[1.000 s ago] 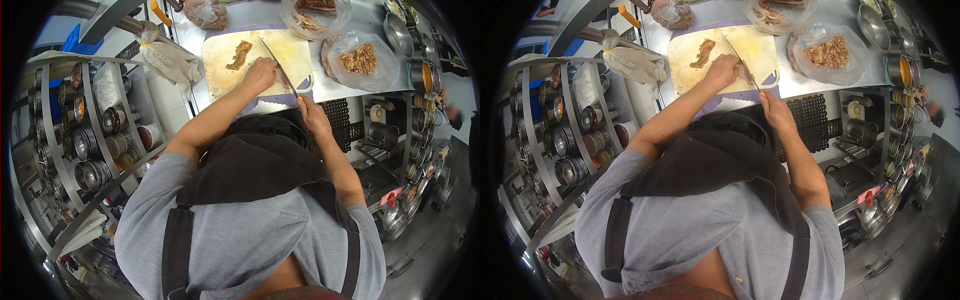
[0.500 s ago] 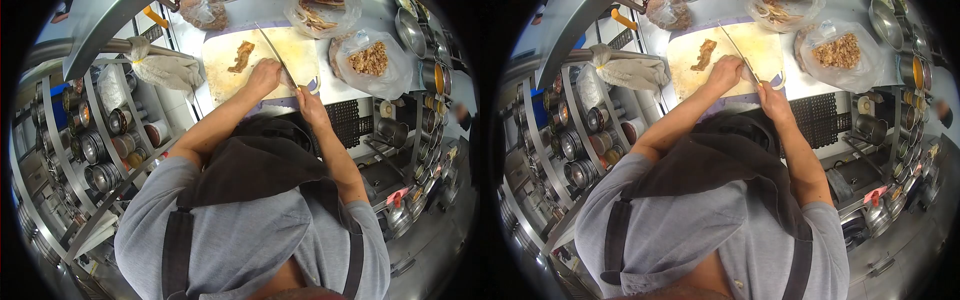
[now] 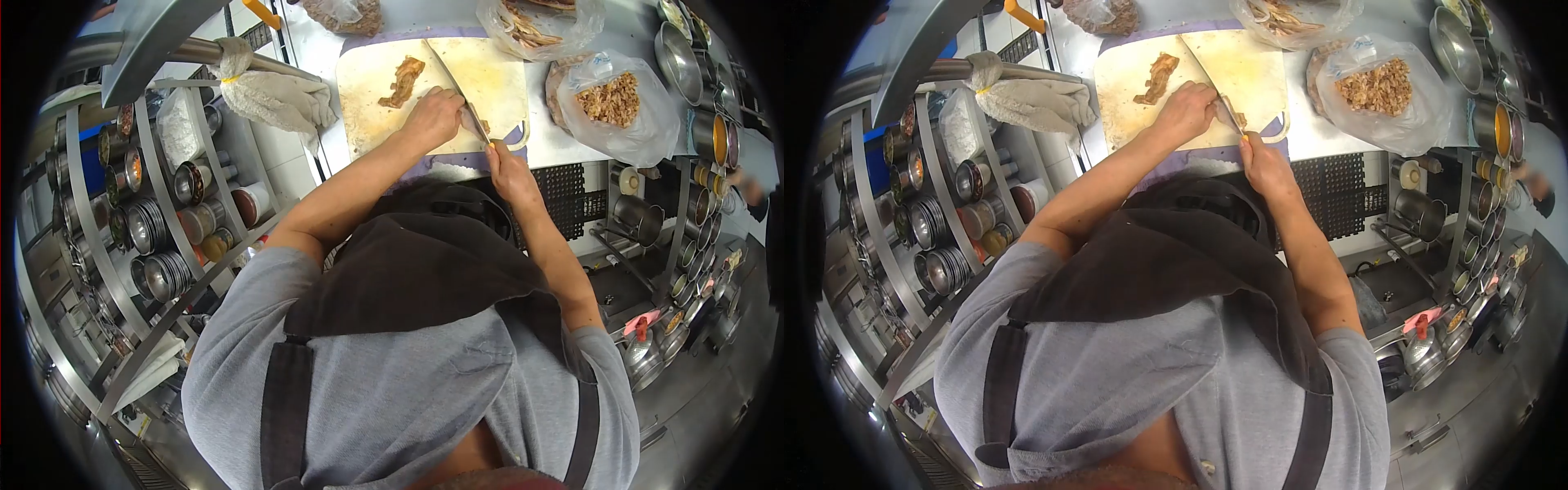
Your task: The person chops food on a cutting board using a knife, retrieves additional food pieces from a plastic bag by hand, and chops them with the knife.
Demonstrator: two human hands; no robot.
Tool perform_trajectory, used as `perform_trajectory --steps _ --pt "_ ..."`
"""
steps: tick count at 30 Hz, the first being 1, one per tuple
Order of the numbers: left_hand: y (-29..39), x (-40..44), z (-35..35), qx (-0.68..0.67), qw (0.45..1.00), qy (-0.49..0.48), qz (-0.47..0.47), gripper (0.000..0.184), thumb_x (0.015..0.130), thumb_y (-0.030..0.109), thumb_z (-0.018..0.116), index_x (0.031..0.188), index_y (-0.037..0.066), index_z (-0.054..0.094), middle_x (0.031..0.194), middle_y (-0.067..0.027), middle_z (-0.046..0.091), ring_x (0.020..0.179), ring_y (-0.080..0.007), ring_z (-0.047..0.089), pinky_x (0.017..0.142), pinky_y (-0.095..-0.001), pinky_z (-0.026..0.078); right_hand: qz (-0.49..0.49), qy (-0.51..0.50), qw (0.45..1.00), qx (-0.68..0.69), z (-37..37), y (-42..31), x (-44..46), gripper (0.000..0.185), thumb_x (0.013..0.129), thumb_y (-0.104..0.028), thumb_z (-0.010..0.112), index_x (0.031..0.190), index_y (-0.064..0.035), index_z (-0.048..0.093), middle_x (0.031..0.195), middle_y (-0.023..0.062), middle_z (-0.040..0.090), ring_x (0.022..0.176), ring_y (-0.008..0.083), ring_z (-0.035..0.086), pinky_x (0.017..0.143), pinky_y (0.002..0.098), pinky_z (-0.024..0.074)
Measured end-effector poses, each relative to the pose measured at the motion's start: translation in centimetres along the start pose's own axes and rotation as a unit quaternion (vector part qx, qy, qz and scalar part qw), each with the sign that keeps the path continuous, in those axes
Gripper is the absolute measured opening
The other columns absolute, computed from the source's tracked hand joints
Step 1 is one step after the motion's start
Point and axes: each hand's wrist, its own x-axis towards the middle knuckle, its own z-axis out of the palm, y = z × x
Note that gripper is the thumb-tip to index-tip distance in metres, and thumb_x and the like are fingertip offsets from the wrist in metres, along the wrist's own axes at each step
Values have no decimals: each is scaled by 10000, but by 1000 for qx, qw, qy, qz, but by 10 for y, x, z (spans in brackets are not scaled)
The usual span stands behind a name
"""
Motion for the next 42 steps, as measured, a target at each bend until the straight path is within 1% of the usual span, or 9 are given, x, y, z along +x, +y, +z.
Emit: perform_trajectory --steps 3,6,9,21,23,25,32,34,42 --pt "0 3 2 -4 1000 -14 5 78 771 41 636 832 3 605 840 -170 622 863 -368 587 782 -462 478 9 7 1000 8 -1 2 4 327 1024 -320 441 1094 -21 553 817 319 629 832 507 605 712 571 464" --pt "1 1 3 -7 1000 15 1 81 773 46 641 836 4 613 841 -171 626 860 -369 589 782 -458 479 15 15 1000 19 -4 0 0 330 1024 -330 438 1106 -30 549 838 313 635 854 505 605 723 571 461" --pt "4 0 0 -11 999 9 -35 95 776 54 647 857 6 633 856 -168 636 861 -367 593 790 -450 483 21 7 1000 5 -15 -14 -5 341 1025 -342 433 1115 -32 545 855 306 642 867 501 606 732 570 459" --pt "-1 4 0 7 1000 -2 19 90 778 63 652 850 12 633 829 -149 627 844 -357 580 778 -440 479 46 -2 999 20 -1 -7 10 363 1027 -348 417 1156 -38 555 887 318 640 889 502 605 759 564 467" --pt "2 2 -2 1 1000 5 12 90 775 64 656 846 13 633 830 -151 628 846 -359 582 780 -438 478 39 0 999 29 -5 -9 9 365 1025 -350 422 1155 -39 560 893 320 639 892 501 604 759 563 467" --pt "1 1 0 0 1000 8 12 91 774 64 658 845 12 632 831 -153 629 846 -359 583 779 -438 478 83 -30 995 46 -12 -18 7 370 1024 -354 425 1144 -34 567 898 320 638 905 500 602 766 560 463" --pt "6 2 -3 -2 1000 19 13 90 771 53 661 844 8 632 842 -158 640 838 -363 588 771 -442 482 77 -25 996 47 -5 -15 -4 372 1026 -349 420 1150 -28 560 903 321 636 916 502 597 775 560 454" --pt "4 3 -2 -2 1000 15 11 92 770 52 663 843 7 632 842 -160 640 839 -363 589 774 -443 483 50 -1 998 49 2 -13 -3 379 1026 -344 422 1187 -25 550 895 322 636 895 507 598 763 565 456" --pt "5 3 -3 3 1000 -20 12 161 748 78 692 873 0 625 878 -174 636 876 -362 586 792 -440 482 60 4 997 52 10 -11 10 423 1020 -350 430 1294 -42 528 891 314 645 877 495 615 764 557 466"
